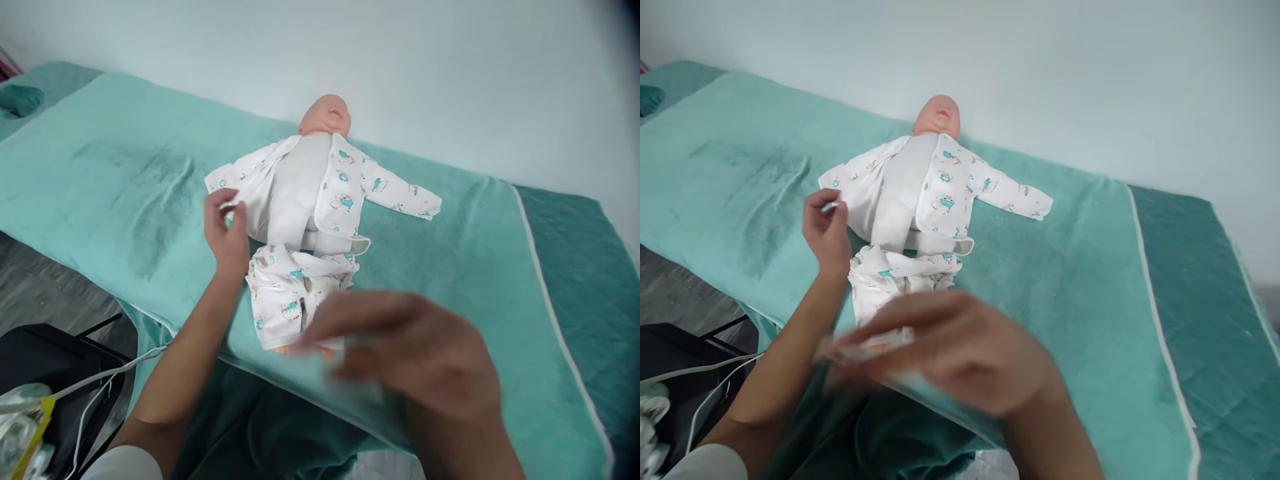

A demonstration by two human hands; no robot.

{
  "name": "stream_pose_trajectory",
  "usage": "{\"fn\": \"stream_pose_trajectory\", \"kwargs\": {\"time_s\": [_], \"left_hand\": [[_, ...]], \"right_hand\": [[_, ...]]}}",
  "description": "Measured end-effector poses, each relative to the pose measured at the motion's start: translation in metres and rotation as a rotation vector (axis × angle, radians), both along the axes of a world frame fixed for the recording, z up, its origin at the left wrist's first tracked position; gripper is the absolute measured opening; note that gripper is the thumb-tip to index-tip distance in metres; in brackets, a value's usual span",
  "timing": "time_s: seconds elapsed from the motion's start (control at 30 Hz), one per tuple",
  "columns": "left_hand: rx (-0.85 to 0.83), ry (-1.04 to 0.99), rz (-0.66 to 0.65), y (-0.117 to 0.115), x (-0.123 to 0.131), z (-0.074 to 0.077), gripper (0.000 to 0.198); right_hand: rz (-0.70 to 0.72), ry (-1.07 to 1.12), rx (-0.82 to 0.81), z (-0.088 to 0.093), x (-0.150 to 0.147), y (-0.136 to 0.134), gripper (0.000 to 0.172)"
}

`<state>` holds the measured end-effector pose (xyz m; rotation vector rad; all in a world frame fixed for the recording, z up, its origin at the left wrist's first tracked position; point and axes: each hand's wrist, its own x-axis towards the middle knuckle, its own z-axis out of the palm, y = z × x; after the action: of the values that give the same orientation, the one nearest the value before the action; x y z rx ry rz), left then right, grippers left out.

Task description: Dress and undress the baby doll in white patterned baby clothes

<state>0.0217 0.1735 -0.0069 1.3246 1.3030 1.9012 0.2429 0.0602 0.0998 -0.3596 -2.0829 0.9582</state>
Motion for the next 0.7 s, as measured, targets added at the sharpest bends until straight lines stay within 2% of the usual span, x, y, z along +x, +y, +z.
{"fn": "stream_pose_trajectory", "kwargs": {"time_s": [0.1, 0.13, 0.2, 0.3, 0.43, 0.57, 0.7], "left_hand": [[-0.163, 0.119, -0.461, -0.009, 0.002, 0.007, 0.016], [-0.19, 0.14, -0.569, -0.01, 0.001, 0.008, 0.015], [-0.187, 0.151, -0.676, -0.012, -0.003, 0.01, 0.015], [-0.195, 0.164, -0.797, -0.014, -0.011, 0.012, 0.014], [-0.234, 0.262, -0.926, -0.024, -0.022, 0.014, 0.021], [-0.203, 0.44, -0.986, -0.039, -0.033, 0.018, 0.034], [-0.238, 0.562, -0.978, -0.059, -0.039, 0.028, 0.035]], "right_hand": [[-0.762, -0.22, 0.173, -0.029, 0.008, 0.022, 0.032], [-0.931, -0.29, 0.254, -0.041, 0.009, 0.031, 0.034], [-1.097, -0.392, 0.337, -0.061, 0.01, 0.046, 0.034], [-1.118, -0.492, 0.346, -0.075, 0.011, 0.057, 0.02], [-1.035, -0.556, 0.36, -0.07, 0.012, 0.052, 0.013], [-1.054, -0.601, 0.328, -0.065, 0.007, 0.049, 0.005], [-1.139, -0.511, 0.154, -0.062, 0.012, 0.053, 0.005]]}}
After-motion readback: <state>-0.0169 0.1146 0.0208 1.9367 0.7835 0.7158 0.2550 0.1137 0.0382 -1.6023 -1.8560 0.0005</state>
